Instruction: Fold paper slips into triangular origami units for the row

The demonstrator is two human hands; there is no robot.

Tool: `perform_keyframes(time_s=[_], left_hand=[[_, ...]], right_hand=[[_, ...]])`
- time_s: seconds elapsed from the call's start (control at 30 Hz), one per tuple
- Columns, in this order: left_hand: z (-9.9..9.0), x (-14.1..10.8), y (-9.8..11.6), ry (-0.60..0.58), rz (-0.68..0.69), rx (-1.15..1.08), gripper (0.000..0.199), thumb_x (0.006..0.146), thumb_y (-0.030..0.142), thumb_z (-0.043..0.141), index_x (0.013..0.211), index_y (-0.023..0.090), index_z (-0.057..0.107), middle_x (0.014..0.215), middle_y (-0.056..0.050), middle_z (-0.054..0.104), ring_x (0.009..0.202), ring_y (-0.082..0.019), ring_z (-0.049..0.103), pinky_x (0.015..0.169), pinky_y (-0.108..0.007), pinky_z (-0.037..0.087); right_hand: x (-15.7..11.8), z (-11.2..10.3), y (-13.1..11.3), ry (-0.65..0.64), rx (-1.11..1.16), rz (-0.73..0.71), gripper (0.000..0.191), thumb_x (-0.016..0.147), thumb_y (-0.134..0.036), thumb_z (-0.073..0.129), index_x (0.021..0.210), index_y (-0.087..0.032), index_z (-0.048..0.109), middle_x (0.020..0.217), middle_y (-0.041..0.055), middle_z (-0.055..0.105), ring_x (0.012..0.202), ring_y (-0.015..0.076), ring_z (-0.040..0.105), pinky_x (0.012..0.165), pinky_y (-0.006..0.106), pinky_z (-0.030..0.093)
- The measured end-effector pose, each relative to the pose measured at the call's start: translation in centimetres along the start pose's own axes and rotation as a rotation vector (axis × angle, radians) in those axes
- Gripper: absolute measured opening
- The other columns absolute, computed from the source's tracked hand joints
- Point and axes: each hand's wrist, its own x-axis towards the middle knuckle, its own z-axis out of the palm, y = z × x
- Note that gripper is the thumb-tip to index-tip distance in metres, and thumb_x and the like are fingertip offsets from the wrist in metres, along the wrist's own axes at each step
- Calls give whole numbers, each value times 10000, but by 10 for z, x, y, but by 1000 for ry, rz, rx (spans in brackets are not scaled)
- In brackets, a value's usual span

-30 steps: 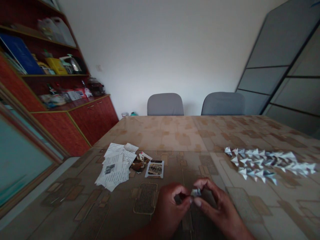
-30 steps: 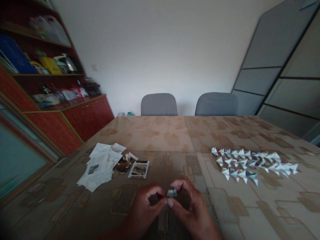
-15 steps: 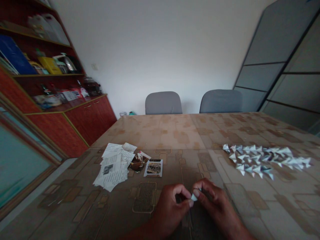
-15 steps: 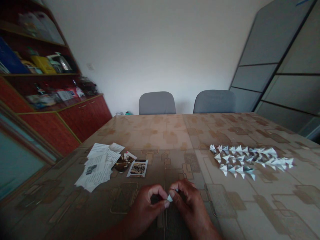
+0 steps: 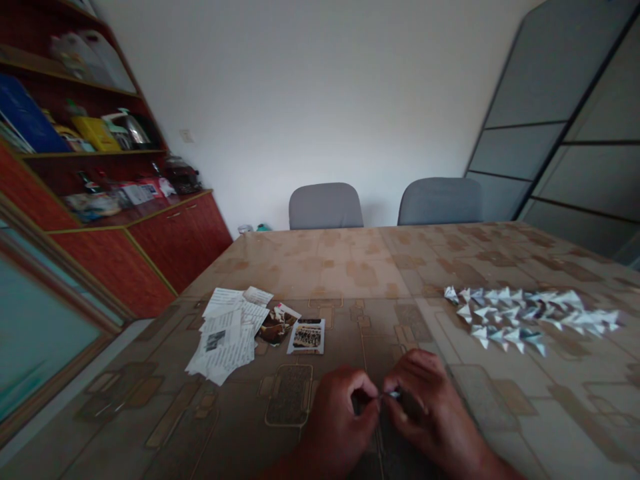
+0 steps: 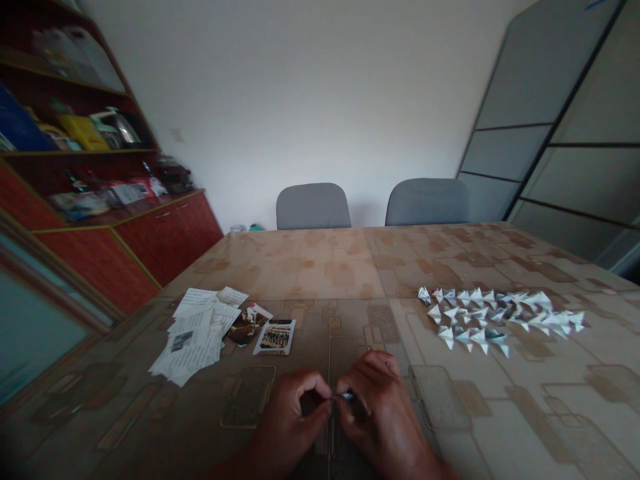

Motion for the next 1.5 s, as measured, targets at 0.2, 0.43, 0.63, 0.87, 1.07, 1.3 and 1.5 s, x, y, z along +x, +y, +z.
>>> perform_keyframes(time_s=[0.2, 0.43, 0.63, 0.87, 1.07, 1.3, 1.5], left_hand=[[-2, 0, 6, -64, -72, -110, 100, 690, 113, 574, 617, 156, 627, 597, -3, 599, 606, -155, 561, 581, -229, 381], [-4, 1, 7, -43, -123, -235, 138, 726, 255, 615, 638, 151, 631, 597, -7, 592, 605, -154, 542, 579, -232, 388], [-8, 5, 6, -173, -160, -361, 116, 735, 228, 584, 707, 141, 655, 657, -25, 661, 640, -159, 586, 611, -237, 409], [-6, 7, 10, -153, -140, -375, 162, 743, 288, 611, 683, 141, 642, 630, -14, 638, 608, -143, 554, 596, -230, 395], [-5, 9, 5, -72, -161, -499, 201, 741, 317, 613, 642, 145, 587, 594, -8, 605, 579, -140, 537, 585, -232, 388], [-2, 5, 0, -65, -130, -497, 221, 778, 339, 614, 669, 149, 581, 624, -7, 592, 607, -140, 528, 602, -231, 386], [-2, 5, 1, -51, -143, -494, 217, 771, 330, 623, 660, 153, 566, 611, 3, 567, 600, -135, 507, 595, -230, 374]], right_hand=[[2, 0, 6, 4, 156, 84, 151, 798, -149, 537, 704, -214, 636, 642, 13, 650, 646, 187, 610, 643, 310, 441], [1, -4, 3, 24, 358, 188, 159, 844, -305, 620, 719, -213, 657, 700, 14, 659, 679, 181, 623, 635, 279, 476], [4, -7, 6, 3, 410, 212, 251, 902, -361, 558, 720, -218, 655, 704, 6, 641, 699, 178, 615, 644, 276, 465], [2, -7, 7, 14, 404, 187, 207, 893, -342, 583, 745, -229, 671, 719, 5, 656, 716, 183, 622, 671, 288, 471], [4, -9, 4, 50, 394, 203, 160, 902, -326, 549, 851, -229, 666, 828, 30, 698, 798, 208, 635, 729, 323, 476], [4, -7, 0, 29, 339, 154, 178, 891, -296, 564, 751, -222, 644, 735, 18, 646, 741, 199, 606, 704, 322, 464], [3, -8, 5, 4, 391, 227, 300, 942, -318, 447, 713, -211, 608, 702, 21, 604, 695, 193, 591, 647, 302, 458]])
